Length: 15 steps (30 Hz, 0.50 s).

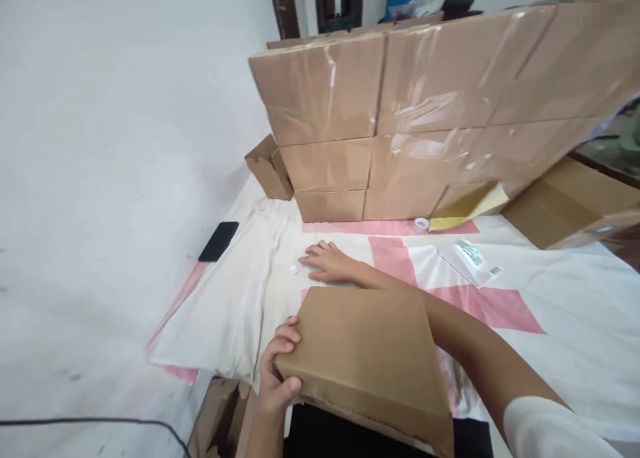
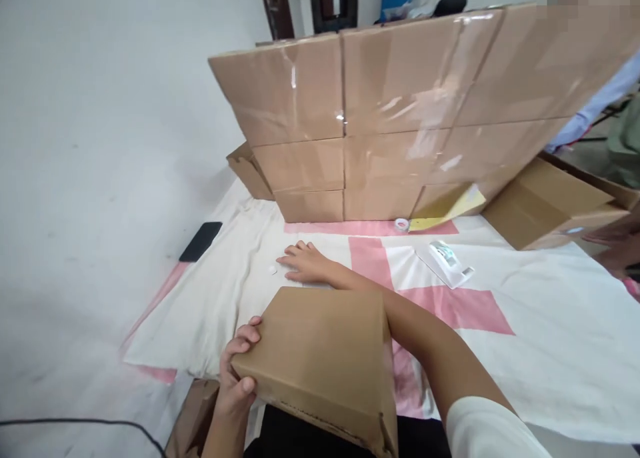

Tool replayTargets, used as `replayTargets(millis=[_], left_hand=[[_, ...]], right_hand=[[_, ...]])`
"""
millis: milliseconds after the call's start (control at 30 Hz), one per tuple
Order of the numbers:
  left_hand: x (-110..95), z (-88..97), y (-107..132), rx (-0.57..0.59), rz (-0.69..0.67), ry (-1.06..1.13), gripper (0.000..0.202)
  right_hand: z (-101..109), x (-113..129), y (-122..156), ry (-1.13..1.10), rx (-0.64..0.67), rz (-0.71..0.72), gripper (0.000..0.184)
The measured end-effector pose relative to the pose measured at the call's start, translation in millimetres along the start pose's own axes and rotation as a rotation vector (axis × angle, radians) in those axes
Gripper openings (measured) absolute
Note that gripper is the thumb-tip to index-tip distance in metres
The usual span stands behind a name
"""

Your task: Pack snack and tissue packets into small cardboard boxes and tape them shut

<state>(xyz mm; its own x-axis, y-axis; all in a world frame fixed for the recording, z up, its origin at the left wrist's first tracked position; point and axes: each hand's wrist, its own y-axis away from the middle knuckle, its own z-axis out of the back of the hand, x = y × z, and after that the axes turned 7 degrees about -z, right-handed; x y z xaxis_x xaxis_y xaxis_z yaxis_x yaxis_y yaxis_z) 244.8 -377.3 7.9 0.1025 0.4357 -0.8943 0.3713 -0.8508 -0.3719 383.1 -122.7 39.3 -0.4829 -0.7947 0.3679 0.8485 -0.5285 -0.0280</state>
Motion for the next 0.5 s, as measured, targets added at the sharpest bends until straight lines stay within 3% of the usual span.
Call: replayTargets(millis=[133,300,400,500], left_hand=[[3.0,6.3,2.4,-0.112,0.017,0.043,0.045],[2.1,14.8,-2.7,-0.268,0.037,0.091,0.045],[-0.6,16.7,-8.0,-0.301,0.039,0.094,0.043],[-2.8,16.1,-10.9,-0.295,0.038,0.082,0.039]], right_hand=[[-8.6,15.5,-19.5,0.039,0.037,0.02,0.053],[-24.6,36.1,-59.5,-0.058,-0.01,-0.121,0.02],[-33.7,44.5,-74.7,-0.133,-0.034,-0.128,0.012],[-34.0,40.2,-70.9,-0.268,-0.103,-0.171,0.008]])
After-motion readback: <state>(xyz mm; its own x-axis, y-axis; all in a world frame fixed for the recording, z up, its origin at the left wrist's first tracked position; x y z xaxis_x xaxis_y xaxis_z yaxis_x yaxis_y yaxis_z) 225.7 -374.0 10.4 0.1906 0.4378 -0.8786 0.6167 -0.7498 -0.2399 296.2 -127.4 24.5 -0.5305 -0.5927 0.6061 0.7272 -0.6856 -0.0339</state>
